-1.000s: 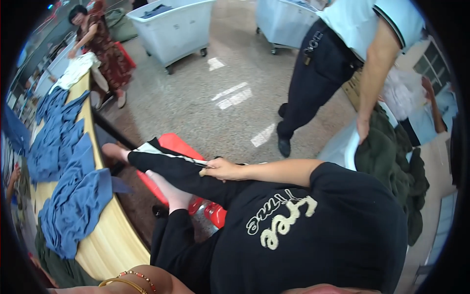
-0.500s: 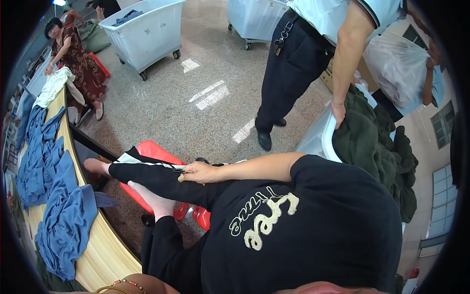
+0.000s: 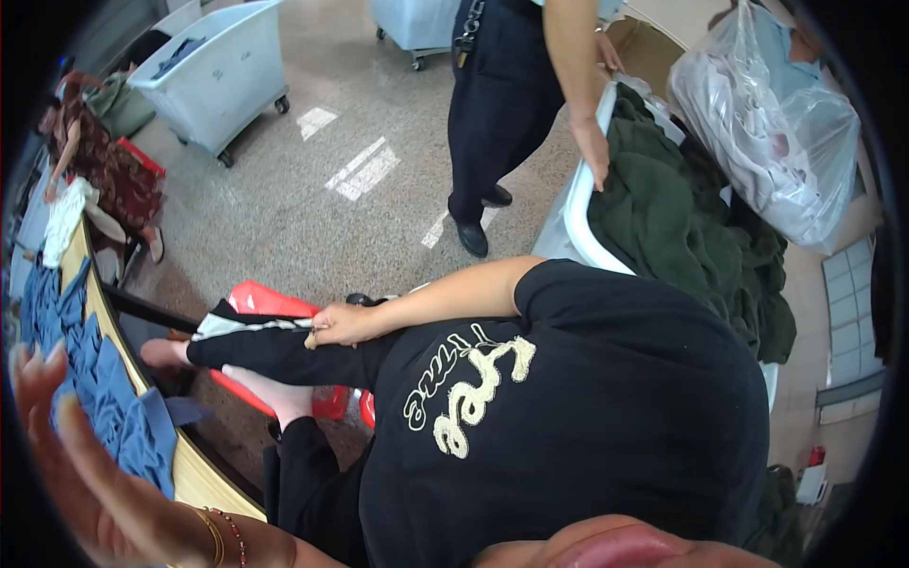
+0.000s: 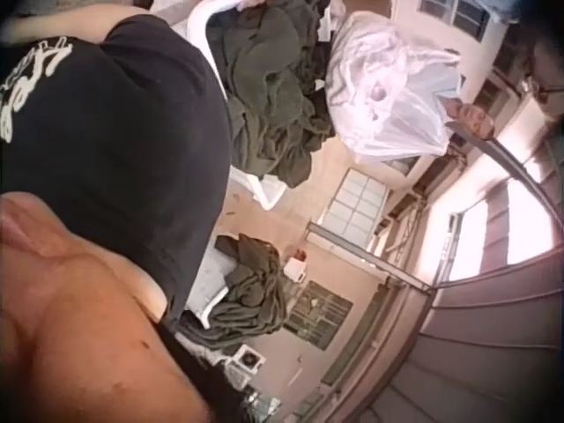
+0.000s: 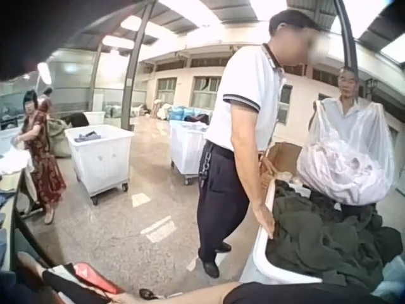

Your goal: Trimming loose threads from garments using small snips.

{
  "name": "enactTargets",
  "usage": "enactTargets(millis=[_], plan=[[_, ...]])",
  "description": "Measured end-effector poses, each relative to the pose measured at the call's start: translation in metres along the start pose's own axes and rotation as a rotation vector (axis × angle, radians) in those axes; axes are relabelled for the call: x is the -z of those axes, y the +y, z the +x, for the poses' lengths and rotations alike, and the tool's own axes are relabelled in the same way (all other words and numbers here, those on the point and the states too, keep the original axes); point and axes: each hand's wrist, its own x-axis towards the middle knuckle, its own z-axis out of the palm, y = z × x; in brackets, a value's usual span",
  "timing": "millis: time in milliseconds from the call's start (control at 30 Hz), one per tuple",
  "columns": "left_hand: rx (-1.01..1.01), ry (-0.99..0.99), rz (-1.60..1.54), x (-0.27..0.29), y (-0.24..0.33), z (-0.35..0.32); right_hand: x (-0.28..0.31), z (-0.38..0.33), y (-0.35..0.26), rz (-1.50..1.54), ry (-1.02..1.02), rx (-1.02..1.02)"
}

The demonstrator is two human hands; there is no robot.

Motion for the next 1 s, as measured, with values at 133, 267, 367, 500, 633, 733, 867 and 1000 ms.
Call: enactTargets(millis=[133, 267, 367, 500, 633, 733, 867, 1000], plan=[[-0.091, -0.041, -0.030, -0.033, -0.002, 0.007, 0.000, -0.004, 0.001, -0.040, -0.013, -0.007], [-0.116, -0.095, 0.010, -0.043, -0.004, 0.012, 0.003, -0.009, -0.001, -0.047, -0.016, 0.019], [-0.109, -0.097, -0.002, -0.047, 0.001, 0.016, 0.005, -0.010, -0.002, -0.054, -0.005, 0.037], [-0.095, -0.065, 0.023, -0.048, 0.003, 0.018, 0.008, -0.006, -0.002, -0.058, -0.037, 0.057], [-0.160, -0.089, -0.028, -0.063, 0.006, 0.017, 0.004, -0.009, -0.002, -0.107, -0.071, 0.012], [-0.342, -0.073, 0.039, -0.085, 0.030, 0.009, 0.005, -0.005, 0.005, 0.009, -0.057, 0.035], [-0.762, -0.348, 0.112, -0.106, 0.050, -0.021, -0.011, 0.001, 0.012, -0.064, -0.021, 0.063], [-0.819, -0.278, 0.128, -0.103, 0.057, -0.023, -0.016, -0.014, -0.022, 0.032, -0.014, 0.122]])
